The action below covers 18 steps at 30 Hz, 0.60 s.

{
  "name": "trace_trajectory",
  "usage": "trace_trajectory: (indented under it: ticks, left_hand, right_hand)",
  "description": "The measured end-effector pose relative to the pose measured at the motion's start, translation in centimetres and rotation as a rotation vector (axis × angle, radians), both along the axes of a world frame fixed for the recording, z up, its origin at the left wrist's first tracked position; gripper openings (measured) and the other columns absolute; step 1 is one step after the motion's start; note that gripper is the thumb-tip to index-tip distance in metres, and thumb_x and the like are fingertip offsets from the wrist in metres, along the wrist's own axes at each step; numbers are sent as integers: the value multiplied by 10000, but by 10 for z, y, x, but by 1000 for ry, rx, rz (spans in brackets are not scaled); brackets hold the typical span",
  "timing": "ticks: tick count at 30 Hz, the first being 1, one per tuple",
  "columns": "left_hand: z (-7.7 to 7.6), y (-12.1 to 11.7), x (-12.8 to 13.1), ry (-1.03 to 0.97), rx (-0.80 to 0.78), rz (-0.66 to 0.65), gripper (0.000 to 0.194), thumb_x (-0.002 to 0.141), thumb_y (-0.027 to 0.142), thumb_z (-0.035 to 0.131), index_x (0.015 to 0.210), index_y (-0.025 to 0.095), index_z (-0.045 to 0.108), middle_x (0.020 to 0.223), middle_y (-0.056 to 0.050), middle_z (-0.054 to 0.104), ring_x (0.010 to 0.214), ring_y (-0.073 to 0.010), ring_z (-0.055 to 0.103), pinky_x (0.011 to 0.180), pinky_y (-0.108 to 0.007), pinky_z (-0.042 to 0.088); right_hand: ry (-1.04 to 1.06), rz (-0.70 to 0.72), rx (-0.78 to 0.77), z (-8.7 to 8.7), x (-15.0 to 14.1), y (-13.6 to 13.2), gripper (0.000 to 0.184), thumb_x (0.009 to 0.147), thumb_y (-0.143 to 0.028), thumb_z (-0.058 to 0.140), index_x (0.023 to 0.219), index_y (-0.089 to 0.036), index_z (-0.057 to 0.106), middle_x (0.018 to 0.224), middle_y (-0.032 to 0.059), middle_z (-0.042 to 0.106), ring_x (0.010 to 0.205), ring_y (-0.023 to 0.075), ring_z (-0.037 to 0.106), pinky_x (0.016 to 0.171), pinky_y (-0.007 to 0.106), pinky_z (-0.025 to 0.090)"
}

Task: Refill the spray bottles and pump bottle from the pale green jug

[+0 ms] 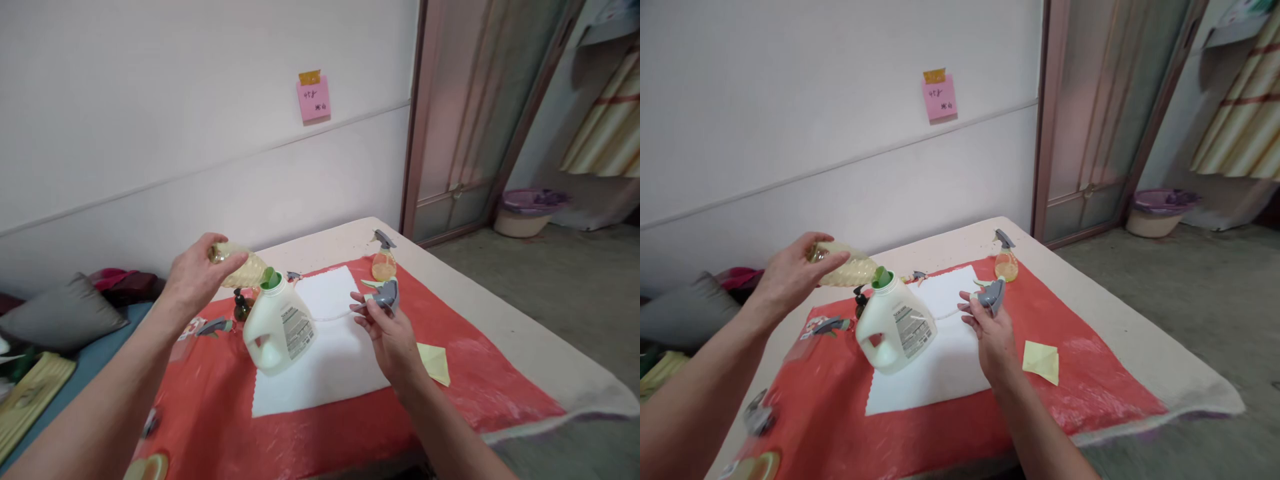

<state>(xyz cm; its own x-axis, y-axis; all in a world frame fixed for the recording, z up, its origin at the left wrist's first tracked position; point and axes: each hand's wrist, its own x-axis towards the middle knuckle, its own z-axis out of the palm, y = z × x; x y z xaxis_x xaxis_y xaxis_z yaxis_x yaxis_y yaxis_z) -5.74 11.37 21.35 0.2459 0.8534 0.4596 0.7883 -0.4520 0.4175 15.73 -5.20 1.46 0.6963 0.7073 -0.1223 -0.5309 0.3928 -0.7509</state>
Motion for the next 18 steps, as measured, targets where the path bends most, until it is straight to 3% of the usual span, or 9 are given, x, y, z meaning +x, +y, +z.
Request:
trace_trajectory:
  ticks: [12,15,18]
  left_hand:
    - [-14,4,-15,-122,-47,-11,624,667,644,773,1156,261,721,887,-49,680,741,-223,614,615,-298,479]
    - [-24,6,-26,-290,-75,1,614,633,615,805,1134,267,734,870,-39,677,734,-213,618,547,-275,504]
    - [-46,3,-39,-606,-147,16,549,598,556,829,1041,244,744,844,-24,664,720,-200,626,483,-254,517]
  right_hand:
    - [-20,2,-1,0,-2,2,461,683,-501,894,999,-235,689,1126,81,762,910,205,684,761,334,513]
    - [-26,2,-11,-1,-2,2,466,685,-502,891,1010,-236,688,1133,84,761,905,207,686,759,336,519]
    - [-11,0,-3,-2,-3,2,458,685,-484,899,1008,-234,693,1129,83,762,901,197,685,755,324,530]
